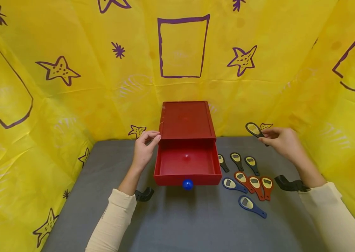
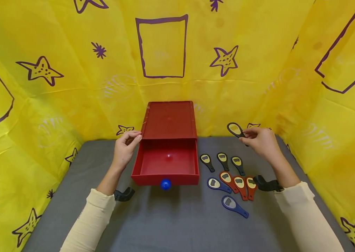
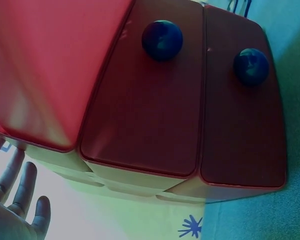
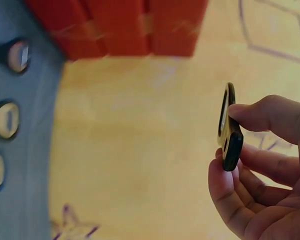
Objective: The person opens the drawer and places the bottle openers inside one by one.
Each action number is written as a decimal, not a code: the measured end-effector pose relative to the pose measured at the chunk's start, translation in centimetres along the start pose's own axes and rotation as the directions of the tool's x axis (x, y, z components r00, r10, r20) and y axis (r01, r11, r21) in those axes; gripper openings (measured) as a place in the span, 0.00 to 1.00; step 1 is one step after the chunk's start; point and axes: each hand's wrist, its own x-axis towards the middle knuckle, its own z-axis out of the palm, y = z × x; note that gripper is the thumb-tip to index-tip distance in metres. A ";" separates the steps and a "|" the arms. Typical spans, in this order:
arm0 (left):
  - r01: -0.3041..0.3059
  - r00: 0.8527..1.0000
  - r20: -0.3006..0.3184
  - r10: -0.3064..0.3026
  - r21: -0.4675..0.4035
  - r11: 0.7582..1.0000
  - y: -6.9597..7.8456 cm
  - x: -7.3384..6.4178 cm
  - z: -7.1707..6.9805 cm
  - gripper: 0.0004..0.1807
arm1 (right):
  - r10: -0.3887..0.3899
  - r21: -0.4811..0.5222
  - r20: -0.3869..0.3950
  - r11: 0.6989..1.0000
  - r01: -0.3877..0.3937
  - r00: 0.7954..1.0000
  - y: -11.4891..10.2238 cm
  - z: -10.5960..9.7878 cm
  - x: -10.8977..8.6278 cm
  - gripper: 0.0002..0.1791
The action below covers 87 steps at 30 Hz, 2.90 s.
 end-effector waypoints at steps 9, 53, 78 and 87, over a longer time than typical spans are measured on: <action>0.020 1.000 -0.003 -0.020 -0.003 1.000 0.0 0.1 0.0 0.12 | -0.055 0.061 0.057 0.997 0.052 0.997 -5.9 0.3 1.4 0.17; 0.015 1.000 0.007 -0.015 -0.004 1.000 -0.4 -0.1 0.1 0.13 | -0.222 -0.005 0.506 0.965 0.261 0.833 -19.4 13.8 0.0 0.07; 0.042 0.999 0.007 -0.042 -0.007 0.999 -3.1 0.5 0.3 0.13 | -0.049 0.104 0.309 0.994 0.017 0.950 -7.1 3.4 -0.3 0.16; 0.003 1.000 -0.016 -0.003 -0.010 1.000 -3.8 0.5 0.3 0.13 | 0.117 0.022 0.332 0.991 -0.132 0.936 0.1 3.6 -1.9 0.23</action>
